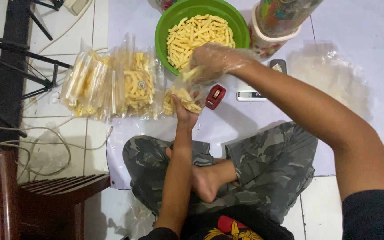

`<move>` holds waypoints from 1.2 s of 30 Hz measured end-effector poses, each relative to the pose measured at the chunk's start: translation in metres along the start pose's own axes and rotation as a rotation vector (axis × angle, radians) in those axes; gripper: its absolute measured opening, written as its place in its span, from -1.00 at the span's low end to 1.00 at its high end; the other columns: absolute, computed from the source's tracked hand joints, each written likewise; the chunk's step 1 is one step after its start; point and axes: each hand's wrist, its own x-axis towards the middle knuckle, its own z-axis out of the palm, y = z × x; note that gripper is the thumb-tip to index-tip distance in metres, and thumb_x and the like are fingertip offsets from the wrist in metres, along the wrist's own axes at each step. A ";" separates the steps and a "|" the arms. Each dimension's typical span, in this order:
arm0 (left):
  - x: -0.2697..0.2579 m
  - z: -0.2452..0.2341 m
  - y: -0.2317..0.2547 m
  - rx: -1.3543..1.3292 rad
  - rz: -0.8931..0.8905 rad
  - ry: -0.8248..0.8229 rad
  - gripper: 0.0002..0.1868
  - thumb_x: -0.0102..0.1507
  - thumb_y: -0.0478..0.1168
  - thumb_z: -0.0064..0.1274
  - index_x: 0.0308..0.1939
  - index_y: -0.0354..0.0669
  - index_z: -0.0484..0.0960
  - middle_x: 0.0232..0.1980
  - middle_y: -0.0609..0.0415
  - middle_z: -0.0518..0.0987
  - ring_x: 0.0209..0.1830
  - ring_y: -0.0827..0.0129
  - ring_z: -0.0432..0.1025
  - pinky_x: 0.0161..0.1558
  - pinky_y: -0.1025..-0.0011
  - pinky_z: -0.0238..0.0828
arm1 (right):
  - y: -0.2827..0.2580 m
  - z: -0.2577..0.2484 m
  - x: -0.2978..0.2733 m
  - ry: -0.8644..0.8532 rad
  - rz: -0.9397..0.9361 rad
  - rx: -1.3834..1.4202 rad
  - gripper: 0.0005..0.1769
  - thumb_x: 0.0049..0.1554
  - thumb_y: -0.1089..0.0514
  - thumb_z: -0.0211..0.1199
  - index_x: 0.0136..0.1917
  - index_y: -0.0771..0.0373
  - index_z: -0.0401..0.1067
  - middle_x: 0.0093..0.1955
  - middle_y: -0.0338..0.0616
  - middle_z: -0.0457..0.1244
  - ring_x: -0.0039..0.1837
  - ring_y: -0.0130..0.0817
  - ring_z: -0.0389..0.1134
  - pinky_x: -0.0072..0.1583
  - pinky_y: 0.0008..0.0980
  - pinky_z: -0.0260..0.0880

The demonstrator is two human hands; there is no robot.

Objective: Pack snacks into plastic bags and weigh them on a digital scale

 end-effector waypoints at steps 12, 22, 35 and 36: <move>-0.046 0.053 -0.008 -0.084 -0.100 -0.254 0.13 0.07 0.36 0.26 0.55 -0.08 0.19 0.46 -0.24 0.39 0.24 -0.02 0.50 0.08 0.00 0.60 | 0.007 0.032 -0.054 0.436 0.074 -0.037 -0.85 0.21 0.09 0.39 -0.19 0.11 0.62 -0.41 -0.24 0.32 -0.38 -0.33 0.37 -0.34 -0.45 0.48; -0.063 0.035 -0.039 0.051 -0.003 -0.301 -0.01 0.15 0.31 0.28 0.49 -0.09 0.26 0.34 -0.13 0.50 0.22 0.08 0.49 0.12 0.11 0.56 | 0.051 0.066 -0.096 0.223 0.262 0.345 -0.55 0.26 -0.15 0.29 -0.18 0.28 0.59 -0.30 -0.06 0.41 -0.31 -0.25 0.37 -0.22 -0.30 0.39; -0.090 0.068 -0.052 0.052 -0.063 -0.012 -0.29 0.10 0.56 0.01 0.10 0.25 0.52 -0.16 0.17 0.56 -0.37 0.33 0.49 -0.43 0.34 0.40 | 0.045 0.072 -0.151 0.516 0.132 0.426 -0.09 0.45 -0.33 -0.12 -0.62 0.14 0.33 -0.61 -0.20 0.22 -0.51 -0.31 0.26 0.05 -0.20 0.40; -0.095 0.072 -0.052 0.053 -0.065 -0.014 -0.29 0.10 0.56 0.01 0.10 0.25 0.52 -0.16 0.17 0.56 -0.37 0.33 0.49 -0.43 0.34 0.40 | 0.048 0.076 -0.155 0.518 0.134 0.427 -0.09 0.45 -0.33 -0.12 -0.62 0.14 0.33 -0.61 -0.20 0.22 -0.51 -0.31 0.26 0.05 -0.20 0.40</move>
